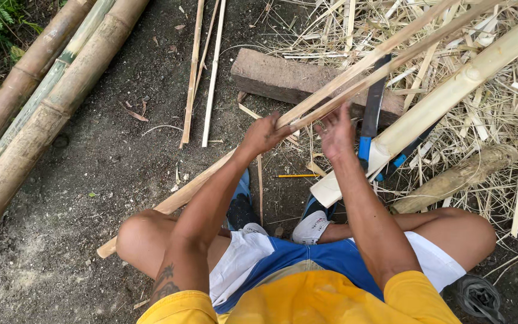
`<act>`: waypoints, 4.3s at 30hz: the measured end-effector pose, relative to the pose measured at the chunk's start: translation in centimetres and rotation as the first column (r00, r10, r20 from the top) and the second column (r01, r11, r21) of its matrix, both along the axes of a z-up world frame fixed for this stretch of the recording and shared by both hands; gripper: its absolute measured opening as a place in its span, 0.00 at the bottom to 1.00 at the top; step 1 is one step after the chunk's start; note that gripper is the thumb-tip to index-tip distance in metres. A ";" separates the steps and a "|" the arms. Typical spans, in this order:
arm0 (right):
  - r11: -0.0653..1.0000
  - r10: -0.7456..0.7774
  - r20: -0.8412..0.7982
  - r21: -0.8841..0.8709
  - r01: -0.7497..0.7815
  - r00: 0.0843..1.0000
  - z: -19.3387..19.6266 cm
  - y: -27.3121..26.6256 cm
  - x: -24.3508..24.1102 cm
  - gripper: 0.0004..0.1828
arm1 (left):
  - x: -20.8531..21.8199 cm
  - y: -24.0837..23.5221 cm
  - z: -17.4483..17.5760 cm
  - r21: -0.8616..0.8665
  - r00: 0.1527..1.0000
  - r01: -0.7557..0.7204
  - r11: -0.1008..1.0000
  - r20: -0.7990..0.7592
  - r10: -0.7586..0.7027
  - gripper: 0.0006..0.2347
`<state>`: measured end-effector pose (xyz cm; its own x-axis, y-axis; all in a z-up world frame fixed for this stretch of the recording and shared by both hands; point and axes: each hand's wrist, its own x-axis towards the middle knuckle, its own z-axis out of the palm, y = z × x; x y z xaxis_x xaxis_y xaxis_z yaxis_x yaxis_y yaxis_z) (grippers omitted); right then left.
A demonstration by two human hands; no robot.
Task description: The person splits bamboo poles into thin strips using a machete. They repeatedly strike the bamboo against a brick to separate the layers and then use the machete to shave and refine the strips.
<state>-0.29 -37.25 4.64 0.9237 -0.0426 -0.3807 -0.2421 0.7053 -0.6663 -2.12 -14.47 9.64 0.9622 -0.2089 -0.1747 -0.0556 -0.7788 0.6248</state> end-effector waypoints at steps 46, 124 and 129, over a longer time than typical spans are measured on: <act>0.794 -0.555 -0.401 0.008 0.608 0.729 -14.7 -12.9 -3.6 0.34 | 7.5 24.3 16.0 -0.493 0.148 -0.213 0.844 0.837 0.527 0.28; 0.977 -0.203 -0.347 -0.005 0.214 0.916 -4.8 -6.1 -0.7 0.30 | 3.1 5.4 -0.5 0.549 0.951 0.223 0.806 0.057 -0.303 0.21; 0.908 -0.243 -0.123 0.319 0.270 0.962 -5.4 -3.0 -2.5 0.22 | 3.0 5.5 1.2 0.686 0.946 0.250 0.684 -0.023 -0.323 0.22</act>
<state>-2.75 -40.23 -0.73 0.8641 -0.1338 -0.4851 -0.0651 0.9262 -0.3715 0.92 -8.93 10.86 0.8940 -0.3393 -0.2927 -0.3760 -0.9233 -0.0781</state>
